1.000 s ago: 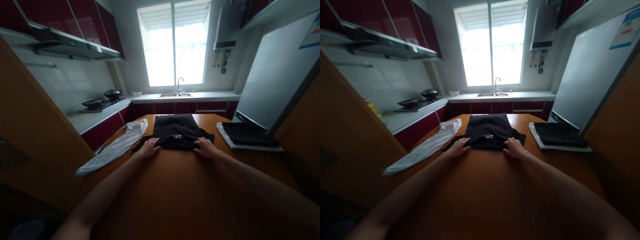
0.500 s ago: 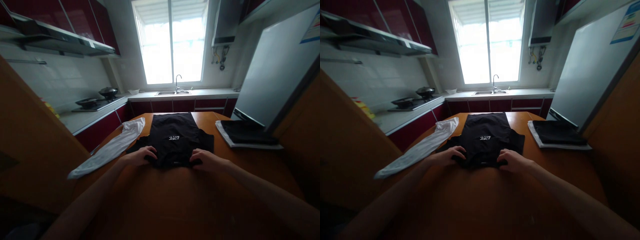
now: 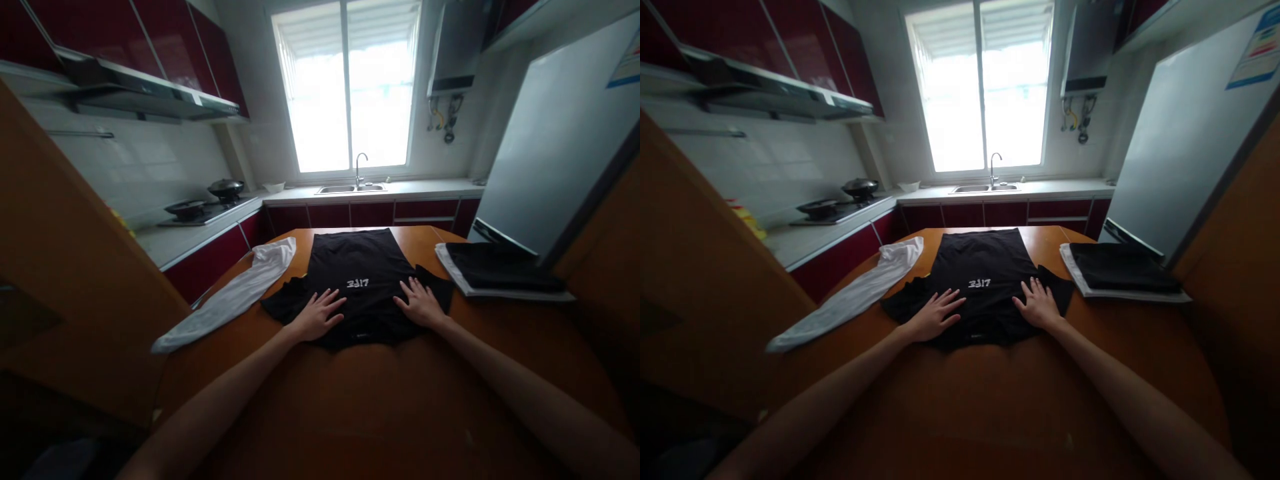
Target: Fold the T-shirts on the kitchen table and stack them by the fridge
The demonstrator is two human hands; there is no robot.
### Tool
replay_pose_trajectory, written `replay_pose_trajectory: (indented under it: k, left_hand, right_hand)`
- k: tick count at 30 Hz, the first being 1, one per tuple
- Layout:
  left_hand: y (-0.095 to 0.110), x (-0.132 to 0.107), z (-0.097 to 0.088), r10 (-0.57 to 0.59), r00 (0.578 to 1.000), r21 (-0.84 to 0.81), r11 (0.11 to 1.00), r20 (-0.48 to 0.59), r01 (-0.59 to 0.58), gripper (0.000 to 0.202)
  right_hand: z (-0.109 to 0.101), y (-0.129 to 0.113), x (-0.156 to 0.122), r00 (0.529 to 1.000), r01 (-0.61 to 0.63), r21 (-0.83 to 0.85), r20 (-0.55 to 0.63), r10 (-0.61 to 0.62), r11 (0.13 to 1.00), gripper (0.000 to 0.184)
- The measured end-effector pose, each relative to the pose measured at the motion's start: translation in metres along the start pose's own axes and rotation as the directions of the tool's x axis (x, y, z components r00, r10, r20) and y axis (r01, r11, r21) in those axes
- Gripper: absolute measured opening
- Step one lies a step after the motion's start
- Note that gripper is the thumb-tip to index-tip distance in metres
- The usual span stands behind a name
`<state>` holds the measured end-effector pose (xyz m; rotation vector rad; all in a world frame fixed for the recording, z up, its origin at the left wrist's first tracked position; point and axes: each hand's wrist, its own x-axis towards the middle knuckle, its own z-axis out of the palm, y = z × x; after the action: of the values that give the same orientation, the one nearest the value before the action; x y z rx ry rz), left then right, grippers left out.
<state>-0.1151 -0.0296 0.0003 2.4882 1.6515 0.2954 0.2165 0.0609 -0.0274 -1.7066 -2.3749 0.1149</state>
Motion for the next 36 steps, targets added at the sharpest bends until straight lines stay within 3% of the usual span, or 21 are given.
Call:
replay_pose_trajectory:
  k: [3,6,9,12,16,19,20,22,24,27,29,32,36]
  left_hand:
    - [-0.012,-0.013,-0.011,-0.024,0.989,-0.042,0.999,-0.147,0.019,0.049]
    - [-0.042,-0.022,-0.023,-0.231,0.919,-0.047,0.972,-0.320,0.228,0.048]
    - [-0.069,-0.037,-0.023,-0.430,0.873,0.018,0.895,-0.229,0.446,0.058]
    - [-0.079,-0.055,-0.016,-0.476,0.867,0.109,0.863,-0.151,0.493,0.068]
    - [-0.075,-0.073,-0.013,-0.450,0.879,0.144,0.870,-0.160,0.472,0.067]
    - [-0.063,-0.071,-0.018,-0.573,0.803,0.159,0.788,-0.164,0.595,0.070]
    - [-0.056,-0.067,-0.020,-0.576,0.796,0.170,0.779,-0.186,0.603,0.068]
    - [-0.037,-0.055,-0.023,-0.470,0.847,0.191,0.833,-0.249,0.519,0.058]
    - [-0.012,-0.042,-0.023,-0.273,0.910,0.193,0.920,-0.311,0.342,0.049]
    - [0.024,-0.025,-0.015,-0.042,0.956,0.137,0.987,-0.290,0.085,0.048]
    - [0.040,-0.020,-0.008,0.044,0.987,0.078,0.996,-0.156,-0.032,0.052]
    - [0.048,-0.025,0.000,0.087,0.995,0.011,0.996,0.048,-0.088,0.060]
    - [0.053,-0.038,-0.004,0.166,0.984,-0.027,0.986,0.069,-0.165,0.064]
  right_hand:
    - [-0.001,0.007,-0.012,0.997,-0.005,0.000,-0.083,0.005,1.000,0.071]
    - [-0.007,0.016,-0.011,0.976,0.063,0.028,-0.211,-0.056,0.998,0.059]
    - [-0.011,0.027,-0.004,0.980,0.029,0.060,-0.197,-0.017,0.998,0.058]
    - [-0.008,0.033,-0.003,0.980,-0.176,0.041,-0.086,0.179,0.984,0.072]
    - [-0.001,0.030,-0.021,0.935,-0.352,0.003,-0.052,0.351,0.936,0.089]
    - [-0.004,0.024,-0.037,0.926,-0.363,0.011,-0.110,0.362,0.932,0.093]
    - [-0.007,0.021,-0.040,0.935,-0.326,0.008,-0.149,0.323,0.945,0.090]
    - [-0.015,0.011,-0.044,0.959,-0.170,-0.012,-0.232,0.163,0.985,0.074]
    - [-0.023,-0.001,-0.046,0.961,0.065,-0.028,-0.266,-0.070,0.997,0.058]
    - [-0.025,-0.020,-0.048,0.933,0.321,0.032,-0.185,-0.310,0.947,0.054]
    - [-0.022,-0.028,-0.053,0.931,0.363,0.085,-0.078,-0.357,0.928,0.060]
    - [-0.019,-0.031,-0.063,0.936,0.348,0.100,0.023,-0.352,0.932,0.069]
    - [-0.024,-0.034,-0.076,0.891,0.454,0.111,-0.019,-0.454,0.884,0.072]
